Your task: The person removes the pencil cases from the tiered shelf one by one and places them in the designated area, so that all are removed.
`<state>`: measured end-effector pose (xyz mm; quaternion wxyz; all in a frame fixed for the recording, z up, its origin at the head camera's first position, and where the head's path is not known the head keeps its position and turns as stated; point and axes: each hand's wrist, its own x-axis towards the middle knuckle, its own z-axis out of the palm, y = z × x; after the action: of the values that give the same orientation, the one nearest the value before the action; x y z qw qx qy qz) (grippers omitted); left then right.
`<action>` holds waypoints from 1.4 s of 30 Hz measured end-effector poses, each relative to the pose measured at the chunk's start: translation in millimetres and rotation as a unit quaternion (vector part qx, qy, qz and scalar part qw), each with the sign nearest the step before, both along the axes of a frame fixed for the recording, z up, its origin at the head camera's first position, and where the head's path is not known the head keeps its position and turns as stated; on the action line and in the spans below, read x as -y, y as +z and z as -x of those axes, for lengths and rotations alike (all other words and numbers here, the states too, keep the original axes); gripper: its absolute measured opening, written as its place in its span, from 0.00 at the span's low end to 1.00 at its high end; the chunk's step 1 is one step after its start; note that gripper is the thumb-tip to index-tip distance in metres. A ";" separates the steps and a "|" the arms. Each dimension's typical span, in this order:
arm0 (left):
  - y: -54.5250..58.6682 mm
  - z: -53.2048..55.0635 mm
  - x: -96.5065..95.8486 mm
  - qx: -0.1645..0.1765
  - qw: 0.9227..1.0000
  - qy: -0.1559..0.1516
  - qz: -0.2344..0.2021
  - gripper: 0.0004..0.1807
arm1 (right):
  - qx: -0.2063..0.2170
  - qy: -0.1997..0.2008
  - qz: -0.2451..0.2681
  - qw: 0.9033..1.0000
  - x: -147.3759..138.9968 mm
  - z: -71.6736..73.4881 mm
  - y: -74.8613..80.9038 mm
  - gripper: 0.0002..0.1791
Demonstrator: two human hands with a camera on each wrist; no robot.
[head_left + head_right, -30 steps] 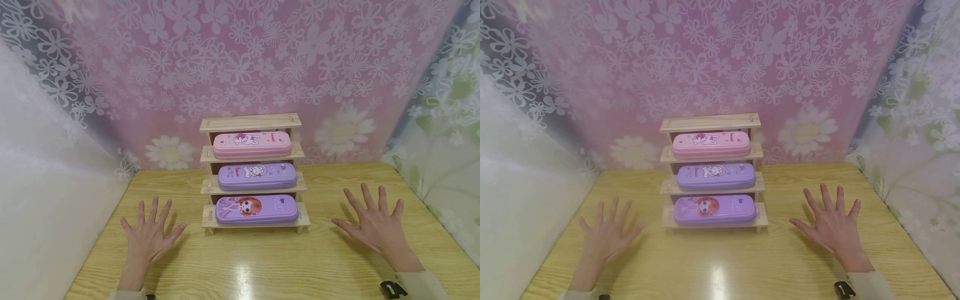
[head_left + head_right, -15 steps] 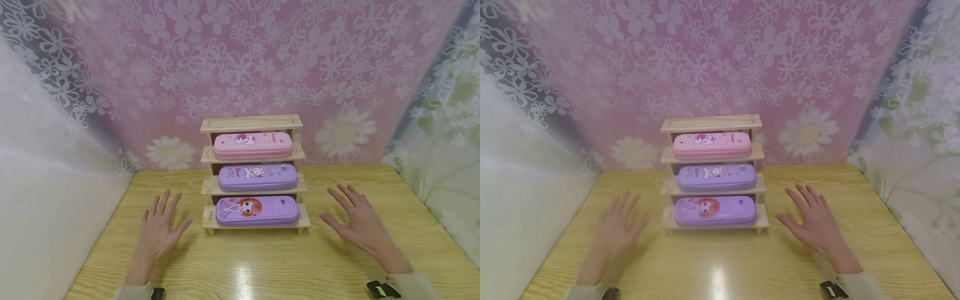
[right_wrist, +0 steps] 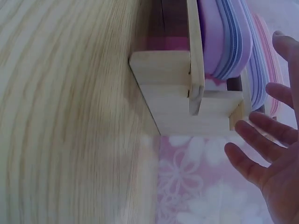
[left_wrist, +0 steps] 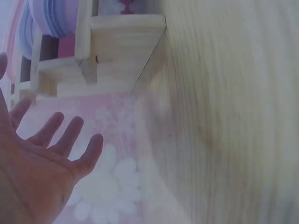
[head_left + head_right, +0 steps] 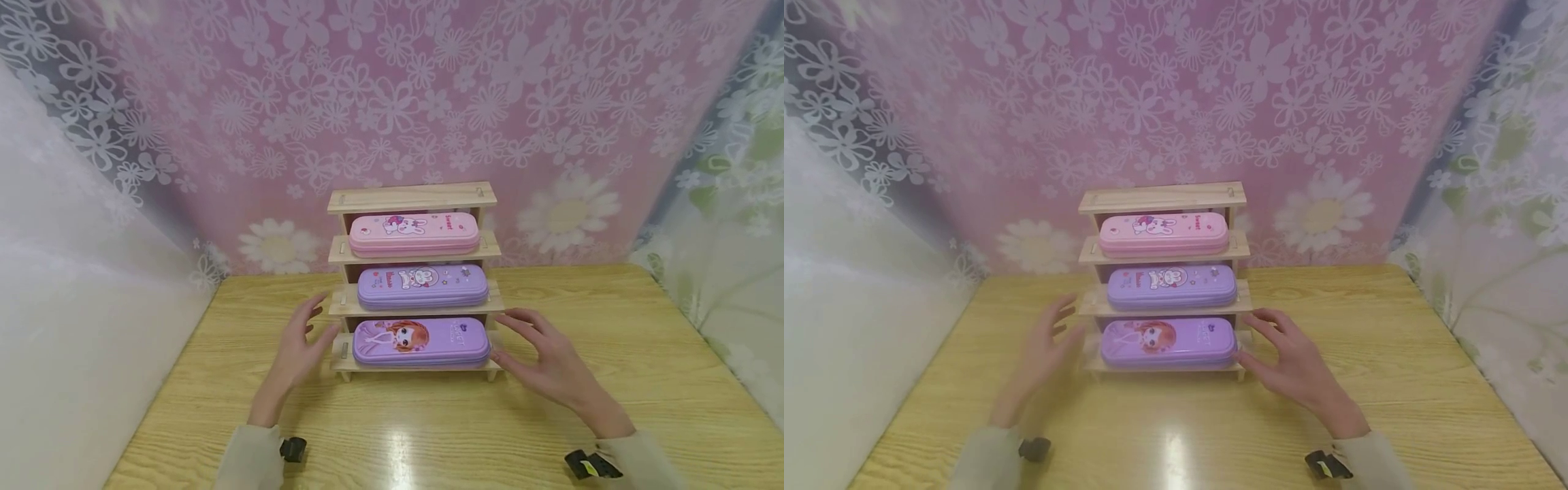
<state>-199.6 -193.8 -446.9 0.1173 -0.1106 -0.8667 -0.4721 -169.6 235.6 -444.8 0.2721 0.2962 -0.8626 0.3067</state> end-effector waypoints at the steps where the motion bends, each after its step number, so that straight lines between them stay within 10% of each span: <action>1: 0.0 2.9 -2.5 0.005 1.000 -0.001 -0.012 0.33 | -0.003 0.004 0.002 1.000 2.1 0.7 0.3 0.36; 18: -11.2 32.0 -18.5 0.083 0.984 -0.018 -0.158 0.23 | 0.034 0.022 -0.018 0.999 27.7 9.7 -9.3 0.34; 32: -16.8 35.6 -21.2 0.089 0.979 -0.016 -0.182 0.21 | 0.044 0.047 0.018 0.998 34.6 12.1 -14.2 0.31; 42: -18.8 38.3 -20.4 0.085 0.978 -0.023 -0.191 0.20 | 0.132 0.034 0.047 0.990 38.5 9.3 -15.6 0.34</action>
<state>-237.9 -173.5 -465.7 0.0512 -0.0654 -0.7649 -0.6387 -178.9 197.1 -460.4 0.1588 0.2690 -0.8651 0.3925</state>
